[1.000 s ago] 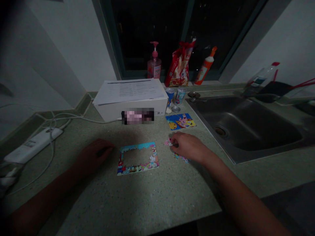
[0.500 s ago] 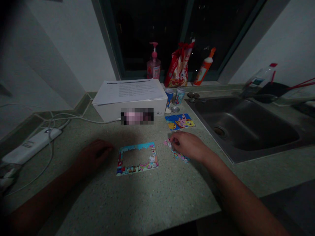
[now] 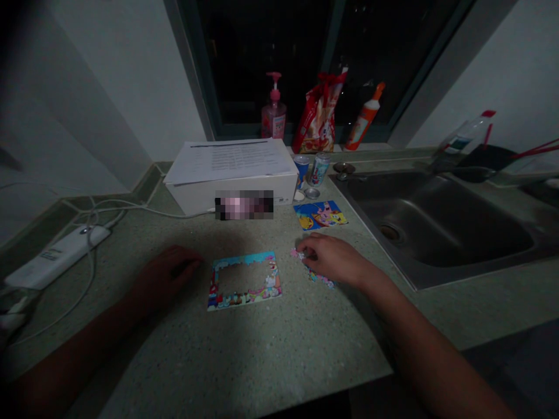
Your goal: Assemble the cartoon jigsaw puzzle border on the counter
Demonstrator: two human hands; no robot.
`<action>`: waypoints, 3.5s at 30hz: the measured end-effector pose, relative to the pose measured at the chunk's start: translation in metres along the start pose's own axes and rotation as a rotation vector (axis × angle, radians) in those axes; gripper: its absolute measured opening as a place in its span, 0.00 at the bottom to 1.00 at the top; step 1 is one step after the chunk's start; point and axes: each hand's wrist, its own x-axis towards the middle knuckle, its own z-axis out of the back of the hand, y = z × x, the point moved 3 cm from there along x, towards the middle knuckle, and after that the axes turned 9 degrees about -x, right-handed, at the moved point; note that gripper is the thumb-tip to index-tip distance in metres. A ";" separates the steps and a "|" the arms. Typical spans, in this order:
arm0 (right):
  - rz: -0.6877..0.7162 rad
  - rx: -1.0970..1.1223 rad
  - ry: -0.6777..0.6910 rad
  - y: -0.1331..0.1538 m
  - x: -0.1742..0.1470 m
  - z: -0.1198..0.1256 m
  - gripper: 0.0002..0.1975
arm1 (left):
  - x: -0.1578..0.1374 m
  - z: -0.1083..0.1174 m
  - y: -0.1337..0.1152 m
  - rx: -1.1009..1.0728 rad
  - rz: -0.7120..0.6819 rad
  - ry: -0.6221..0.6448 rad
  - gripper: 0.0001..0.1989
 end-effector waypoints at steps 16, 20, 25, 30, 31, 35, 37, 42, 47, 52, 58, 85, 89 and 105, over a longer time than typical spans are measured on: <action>-0.042 -0.014 -0.005 0.005 0.001 0.002 0.08 | 0.002 0.000 -0.002 0.006 0.004 0.017 0.13; -0.044 -0.023 0.001 0.006 0.002 0.002 0.06 | 0.001 0.000 0.000 -0.005 0.004 0.010 0.13; -0.037 -0.022 0.011 0.005 0.002 0.002 0.05 | 0.001 -0.001 0.000 0.002 -0.007 0.015 0.13; -0.054 -0.035 0.013 0.003 0.003 0.001 0.04 | 0.001 0.000 0.000 0.015 0.002 0.025 0.12; -0.057 -0.035 0.012 0.003 0.003 0.000 0.03 | 0.001 0.000 0.000 0.014 0.006 0.026 0.12; -0.056 -0.029 0.005 0.001 0.003 -0.001 0.03 | 0.001 0.000 -0.001 0.012 0.016 0.021 0.12; -0.057 -0.026 0.001 0.001 0.003 -0.001 0.03 | 0.001 0.000 -0.002 0.011 0.018 0.018 0.13; -0.053 -0.035 0.011 0.003 0.004 0.000 0.02 | 0.001 0.000 -0.002 0.016 0.019 0.030 0.13; -0.083 -0.022 -0.006 0.005 0.005 -0.002 0.03 | 0.001 0.000 -0.001 0.015 -0.001 0.019 0.13; -0.061 -0.002 -0.016 0.001 0.003 0.001 0.04 | 0.001 0.001 -0.001 0.006 -0.007 0.018 0.13; -0.016 0.029 -0.042 -0.007 0.001 0.004 0.09 | 0.001 0.000 -0.001 0.017 -0.006 0.018 0.12; 0.030 0.013 -0.001 0.000 0.003 -0.002 0.04 | 0.001 0.000 -0.001 0.006 0.015 0.025 0.11; 0.028 0.021 0.010 0.002 0.002 0.000 0.04 | 0.001 0.000 -0.001 0.010 0.009 0.011 0.12; 0.015 0.049 -0.002 0.000 0.002 -0.001 0.08 | 0.002 0.001 -0.004 -0.011 0.022 0.018 0.11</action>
